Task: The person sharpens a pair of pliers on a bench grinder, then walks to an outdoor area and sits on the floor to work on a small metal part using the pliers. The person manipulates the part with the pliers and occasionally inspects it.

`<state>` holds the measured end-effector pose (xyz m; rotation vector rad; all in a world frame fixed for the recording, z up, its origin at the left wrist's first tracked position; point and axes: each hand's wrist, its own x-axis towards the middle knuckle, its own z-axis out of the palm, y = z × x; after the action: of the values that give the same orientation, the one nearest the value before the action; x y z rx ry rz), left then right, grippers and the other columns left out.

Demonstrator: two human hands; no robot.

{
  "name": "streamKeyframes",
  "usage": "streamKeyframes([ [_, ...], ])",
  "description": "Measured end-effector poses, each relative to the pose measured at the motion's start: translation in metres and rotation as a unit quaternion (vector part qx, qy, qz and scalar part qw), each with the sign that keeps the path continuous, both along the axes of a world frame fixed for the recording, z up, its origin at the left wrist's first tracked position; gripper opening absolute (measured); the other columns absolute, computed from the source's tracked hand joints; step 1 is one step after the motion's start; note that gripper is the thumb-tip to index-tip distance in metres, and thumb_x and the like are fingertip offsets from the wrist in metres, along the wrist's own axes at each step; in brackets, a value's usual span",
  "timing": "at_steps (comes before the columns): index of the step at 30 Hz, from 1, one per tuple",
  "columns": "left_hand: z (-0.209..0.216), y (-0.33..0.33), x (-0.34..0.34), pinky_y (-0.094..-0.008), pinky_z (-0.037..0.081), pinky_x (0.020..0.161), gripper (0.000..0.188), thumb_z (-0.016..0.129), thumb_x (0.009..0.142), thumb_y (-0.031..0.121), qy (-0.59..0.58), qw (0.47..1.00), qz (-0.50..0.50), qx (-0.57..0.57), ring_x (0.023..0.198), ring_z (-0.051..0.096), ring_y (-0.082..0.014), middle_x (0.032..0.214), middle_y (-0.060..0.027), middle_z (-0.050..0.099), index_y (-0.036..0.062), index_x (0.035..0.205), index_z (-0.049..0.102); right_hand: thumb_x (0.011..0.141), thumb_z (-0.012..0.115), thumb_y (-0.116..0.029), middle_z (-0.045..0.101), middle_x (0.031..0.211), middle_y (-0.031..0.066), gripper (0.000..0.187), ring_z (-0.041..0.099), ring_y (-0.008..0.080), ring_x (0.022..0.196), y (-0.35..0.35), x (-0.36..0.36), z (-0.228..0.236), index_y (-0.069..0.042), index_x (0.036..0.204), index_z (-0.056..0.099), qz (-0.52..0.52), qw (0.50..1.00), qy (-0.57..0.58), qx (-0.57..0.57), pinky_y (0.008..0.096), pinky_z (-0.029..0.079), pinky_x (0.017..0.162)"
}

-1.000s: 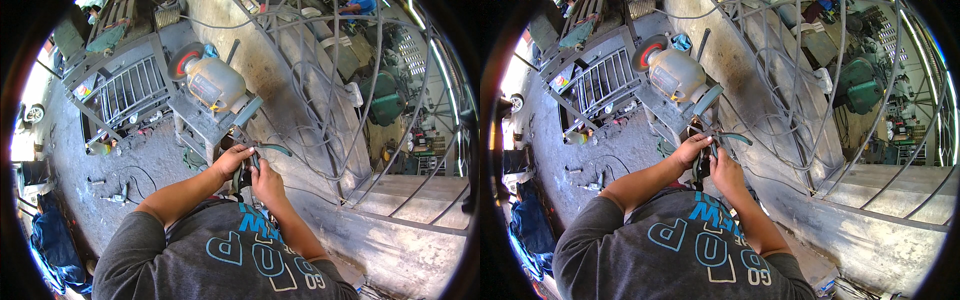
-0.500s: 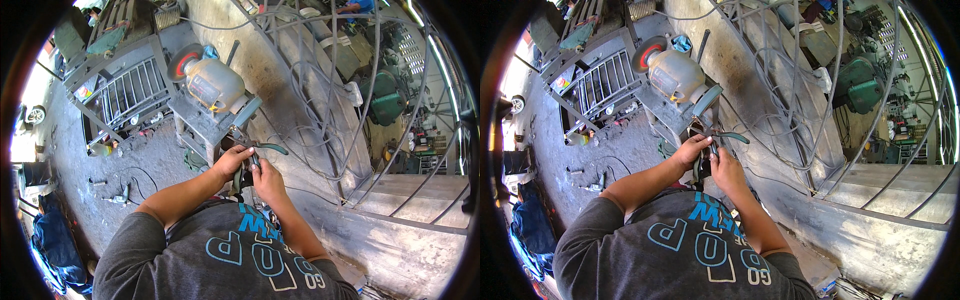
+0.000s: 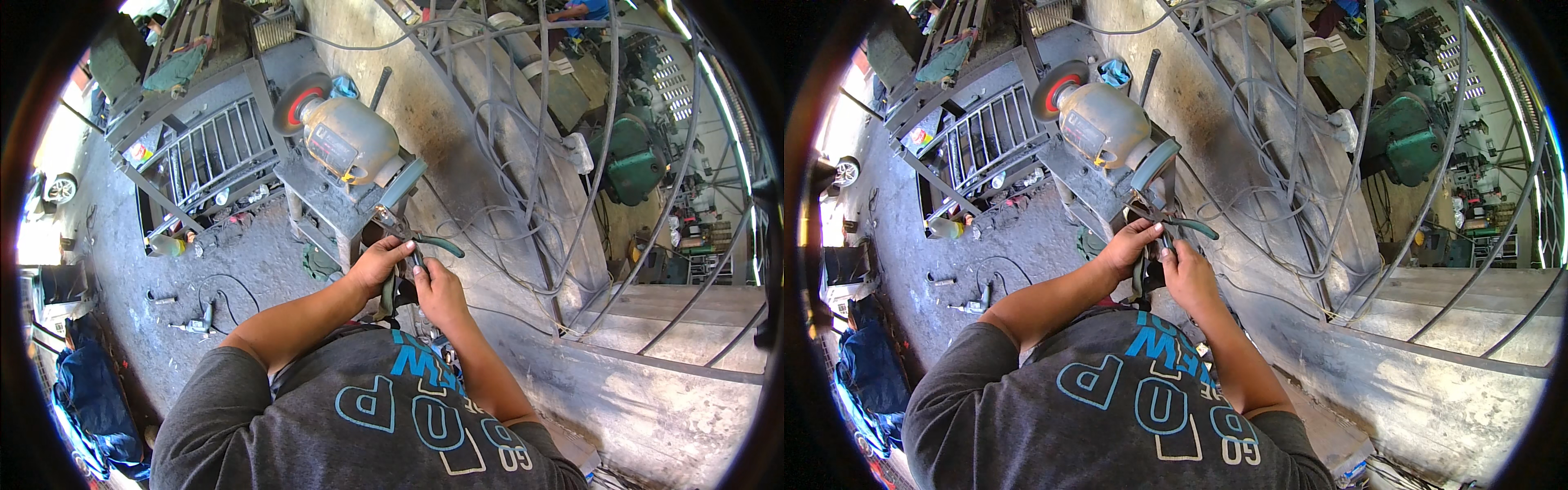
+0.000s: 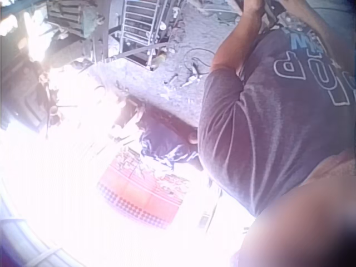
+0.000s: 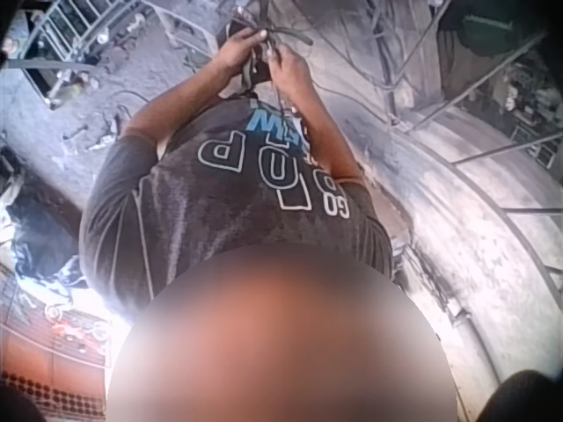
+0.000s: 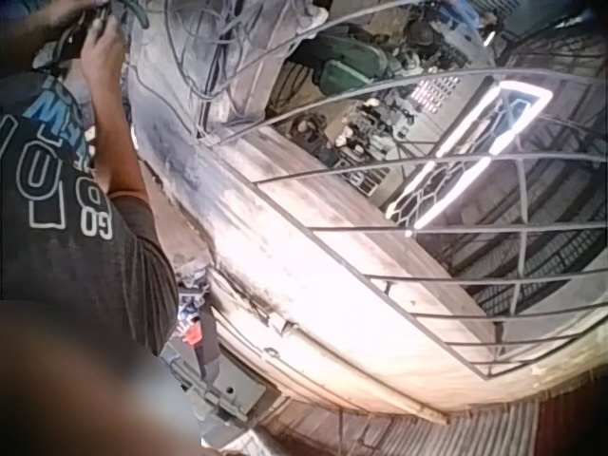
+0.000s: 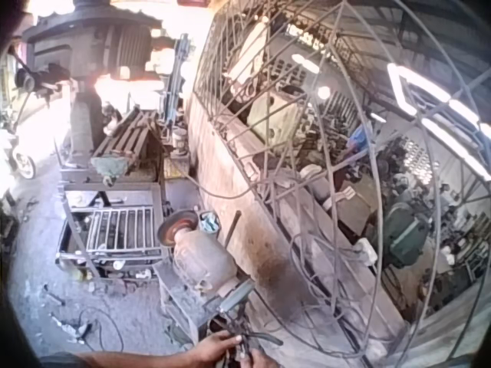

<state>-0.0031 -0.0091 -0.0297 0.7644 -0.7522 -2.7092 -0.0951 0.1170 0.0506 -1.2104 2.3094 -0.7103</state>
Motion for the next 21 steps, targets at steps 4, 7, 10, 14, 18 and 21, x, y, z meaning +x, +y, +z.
streamKeyframes([
  [4, 0.002, 0.000, 0.001, -0.0311, 0.053, 0.071, 0.025, 0.071, 0.094, 0.027, -0.021, 1.000, 0.000, -0.014, 0.078, 0.062, -0.0136, 0.089, -0.0037, 0.065, 0.0043, 0.100, 0.063, 0.098, 0.055, -0.027, 0.067, 0.092, 0.0277, 0.031, 0.065, 0.0469, 0.087, 0.000, -0.002, -0.005, 0.002, 0.110, 0.061, -0.011, 1.000, -0.016, -0.004, 0.0514, 0.051, 0.076],
  [7, 0.003, 0.001, 0.001, -0.0314, 0.053, 0.071, 0.025, 0.070, 0.095, 0.027, -0.021, 1.000, 0.000, -0.011, 0.079, 0.062, -0.0135, 0.090, -0.0036, 0.065, 0.0045, 0.101, 0.062, 0.098, 0.057, -0.025, 0.066, 0.085, 0.0268, 0.029, 0.066, 0.0454, 0.082, 0.000, -0.003, -0.007, 0.002, 0.107, 0.062, -0.021, 0.999, -0.028, -0.032, 0.0479, 0.051, 0.070],
  [10, 0.004, 0.001, 0.003, -0.0315, 0.053, 0.072, 0.024, 0.070, 0.095, 0.026, -0.016, 1.000, -0.003, -0.006, 0.081, 0.062, -0.0134, 0.091, -0.0032, 0.065, 0.0051, 0.102, 0.063, 0.098, 0.057, -0.027, 0.066, 0.092, 0.0302, 0.033, 0.065, 0.0482, 0.090, 0.001, -0.005, -0.007, 0.004, 0.108, 0.062, -0.033, 0.996, -0.088, -0.009, 0.0496, 0.051, 0.075],
  [14, 0.005, 0.002, 0.005, -0.0310, 0.053, 0.074, 0.021, 0.069, 0.095, 0.025, -0.009, 1.000, 0.001, -0.002, 0.084, 0.062, -0.0131, 0.093, -0.0024, 0.066, 0.0060, 0.103, 0.064, 0.098, 0.057, -0.027, 0.065, 0.087, 0.0285, 0.031, 0.064, 0.0480, 0.084, 0.001, -0.007, -0.008, 0.002, 0.104, 0.062, -0.047, 0.991, -0.121, -0.009, 0.0476, 0.049, 0.071],
  [18, 0.003, 0.003, 0.006, -0.0301, 0.053, 0.074, 0.019, 0.069, 0.096, 0.023, -0.004, 1.000, 0.003, 0.001, 0.084, 0.062, -0.0128, 0.094, -0.0018, 0.066, 0.0064, 0.102, 0.064, 0.099, 0.055, -0.027, 0.064, 0.080, 0.0249, 0.029, 0.061, 0.0437, 0.072, 0.002, -0.012, -0.014, 0.001, 0.100, 0.063, -0.053, 0.985, -0.165, -0.012, 0.0448, 0.048, 0.067],
  [21, -0.001, 0.003, 0.008, -0.0293, 0.052, 0.075, 0.018, 0.069, 0.096, 0.023, -0.020, 1.000, 0.001, -0.006, 0.085, 0.062, -0.0125, 0.095, -0.0019, 0.067, 0.0065, 0.103, 0.065, 0.099, 0.055, -0.026, 0.060, 0.071, 0.0170, 0.028, 0.059, 0.0298, 0.063, 0.003, -0.015, -0.020, 0.001, 0.098, 0.064, -0.061, 0.975, -0.215, -0.014, 0.0402, 0.046, 0.062],
])
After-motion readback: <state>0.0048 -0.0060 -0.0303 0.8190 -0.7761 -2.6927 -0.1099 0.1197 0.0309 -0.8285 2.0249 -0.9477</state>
